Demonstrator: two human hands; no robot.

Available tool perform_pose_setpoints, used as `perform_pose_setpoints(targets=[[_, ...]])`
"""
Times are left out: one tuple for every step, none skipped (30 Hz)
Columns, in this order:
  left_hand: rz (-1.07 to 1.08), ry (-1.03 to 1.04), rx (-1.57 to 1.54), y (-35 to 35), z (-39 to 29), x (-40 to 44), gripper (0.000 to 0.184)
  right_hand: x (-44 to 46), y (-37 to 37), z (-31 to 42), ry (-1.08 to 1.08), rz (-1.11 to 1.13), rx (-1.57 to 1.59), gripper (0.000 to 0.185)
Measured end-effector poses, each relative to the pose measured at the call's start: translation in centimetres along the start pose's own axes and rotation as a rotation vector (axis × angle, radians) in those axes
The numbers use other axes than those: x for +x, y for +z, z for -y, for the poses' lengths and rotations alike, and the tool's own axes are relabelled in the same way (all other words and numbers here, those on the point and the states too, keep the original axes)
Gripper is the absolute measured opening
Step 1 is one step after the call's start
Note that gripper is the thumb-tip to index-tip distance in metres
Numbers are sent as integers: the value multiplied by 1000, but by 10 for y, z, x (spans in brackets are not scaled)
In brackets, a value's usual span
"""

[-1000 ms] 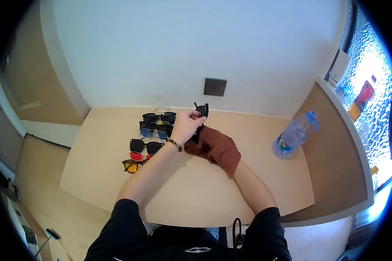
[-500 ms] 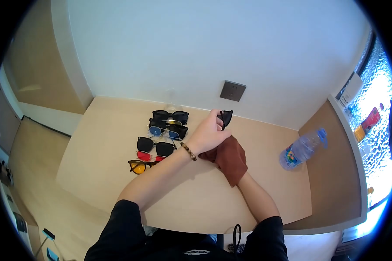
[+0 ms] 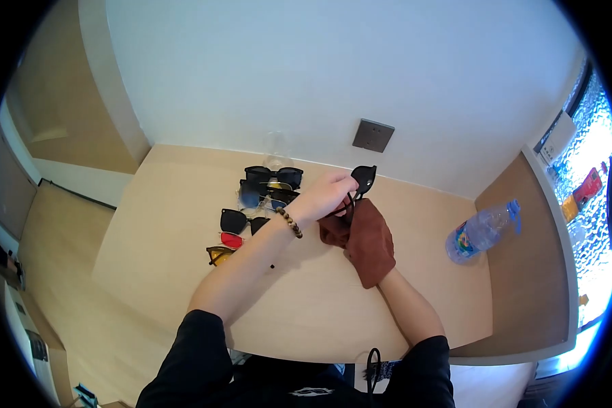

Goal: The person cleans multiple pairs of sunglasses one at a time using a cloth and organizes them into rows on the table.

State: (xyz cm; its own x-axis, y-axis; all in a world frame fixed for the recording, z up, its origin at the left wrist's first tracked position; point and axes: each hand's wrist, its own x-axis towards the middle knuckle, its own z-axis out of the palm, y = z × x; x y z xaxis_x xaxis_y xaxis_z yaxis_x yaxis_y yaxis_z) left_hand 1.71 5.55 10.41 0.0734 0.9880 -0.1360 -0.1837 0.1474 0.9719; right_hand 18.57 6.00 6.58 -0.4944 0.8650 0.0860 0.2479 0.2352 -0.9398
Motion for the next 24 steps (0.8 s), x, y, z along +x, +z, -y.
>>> perform_pose_setpoints(targets=[[-1,-14,58,3,-1,-1,24,-3,-2,-5,-264,-154,-600,20],[4,-16,60,5,-2,-3,24,-2,-3,-9,-261,-158,-599,20],[24,-17,103,8,-6,-7,25,-1,-2,-9,-187,-180,-457,22],[43,-18,146,9,-7,-9,27,0,-2,-8,-115,-201,-314,25],[43,-17,147,9,-6,-10,27,-1,-2,-5,-71,-186,-140,23],[114,60,127,9,-4,-12,33,-3,-1,1,-38,-154,35,22],[185,138,108,10,-2,-14,41,-5,0,6,-19,-120,173,21],[186,138,110,11,-1,-15,41,-7,1,11,-12,-94,264,20],[218,254,133,14,0,-17,46,-9,1,15,-2,-68,341,20],[249,369,156,17,0,-19,52,-11,2,17,0,-51,382,20],[250,368,157,19,0,-19,52,-12,2,17,2,-42,397,21],[226,438,137,22,0,-19,55,-12,2,17,1,-36,398,21],[203,506,115,23,-1,-20,58,-14,2,16,-3,-29,372,22],[205,503,116,22,-3,-19,58,-12,2,12,0,-31,374,22],[174,526,69,18,-9,-20,58,-9,3,8,-24,-36,234,16],[142,548,23,14,-15,-22,58,-7,3,5,-48,-40,95,12],[161,556,-58,10,-20,-25,55,-7,1,3,-62,-13,24,13],[162,554,-56,4,-24,-27,55,-6,0,6,-50,41,31,15],[105,577,-44,-2,-28,-28,52,-6,-1,10,-26,101,72,16],[48,600,-33,-6,-30,-29,50,-6,0,13,9,160,167,17],[16,609,-29,-11,-29,-26,49,-6,0,17,54,217,280,18],[16,608,-29,-13,-26,-23,49,-5,1,19,104,260,386,20],[6,596,-36,-14,-24,-21,48,-5,3,22,145,283,484,21],[-3,585,-44,-15,-21,-20,46,-4,2,24,183,287,572,23]])
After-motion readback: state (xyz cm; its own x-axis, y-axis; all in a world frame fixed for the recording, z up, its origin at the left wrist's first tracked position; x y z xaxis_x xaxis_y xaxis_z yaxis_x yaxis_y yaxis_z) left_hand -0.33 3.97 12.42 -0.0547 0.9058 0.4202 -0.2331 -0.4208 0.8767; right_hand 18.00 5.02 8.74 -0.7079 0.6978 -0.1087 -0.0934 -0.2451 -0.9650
